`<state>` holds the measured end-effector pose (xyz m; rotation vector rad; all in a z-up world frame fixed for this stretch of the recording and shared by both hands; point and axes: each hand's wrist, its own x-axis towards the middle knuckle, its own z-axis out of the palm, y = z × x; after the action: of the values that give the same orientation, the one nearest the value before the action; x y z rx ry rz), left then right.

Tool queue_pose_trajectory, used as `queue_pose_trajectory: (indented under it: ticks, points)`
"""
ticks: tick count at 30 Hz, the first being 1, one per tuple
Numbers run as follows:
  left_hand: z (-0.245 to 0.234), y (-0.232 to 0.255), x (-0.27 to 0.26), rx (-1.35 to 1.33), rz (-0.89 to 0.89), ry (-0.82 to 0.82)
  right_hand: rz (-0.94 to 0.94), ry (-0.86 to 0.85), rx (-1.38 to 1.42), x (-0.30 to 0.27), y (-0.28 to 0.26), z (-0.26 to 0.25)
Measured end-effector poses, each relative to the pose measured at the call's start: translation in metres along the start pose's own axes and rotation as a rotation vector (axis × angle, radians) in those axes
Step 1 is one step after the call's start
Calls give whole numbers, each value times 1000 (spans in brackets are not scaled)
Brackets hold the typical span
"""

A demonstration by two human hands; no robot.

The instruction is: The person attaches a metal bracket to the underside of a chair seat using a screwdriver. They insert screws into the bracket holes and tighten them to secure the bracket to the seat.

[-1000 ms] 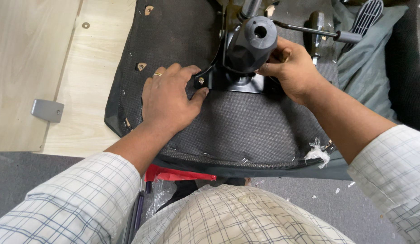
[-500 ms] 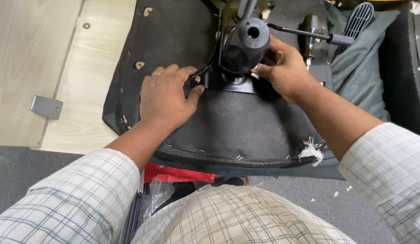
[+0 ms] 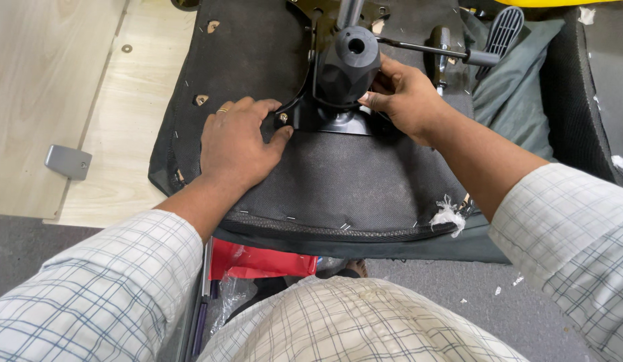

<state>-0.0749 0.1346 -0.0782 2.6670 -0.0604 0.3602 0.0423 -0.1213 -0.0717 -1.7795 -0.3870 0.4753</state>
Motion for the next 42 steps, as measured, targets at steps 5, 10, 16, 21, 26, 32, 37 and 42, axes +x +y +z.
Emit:
queue_pose_trajectory:
  ticks: [5, 10, 16, 21, 26, 32, 37, 42]
  points:
    - [4, -3, -3, 24, 50, 43, -36, -29, 33, -2, 2, 2]
    - [7, -7, -6, -109, 29, 139, -68, 181, 43, -14, 15, 1]
    - [8, 2, -20, -224, 179, 211, -90, 782, -642, -52, 36, -40]
    - [9, 27, -28, -292, 293, 210, -58, 684, -757, -43, 47, -63]
    - [20, 65, -26, -338, 441, 152, 162, 591, -825, -40, 38, -71]
    - [38, 98, -14, -532, 385, 101, 401, 473, -602, -69, 6, -68]
    - [50, 113, -1, -614, 146, 43, 482, 379, -346, -96, -6, -56]
    - [64, 128, 13, -645, 21, 106, 468, 233, 90, -109, -5, -71]
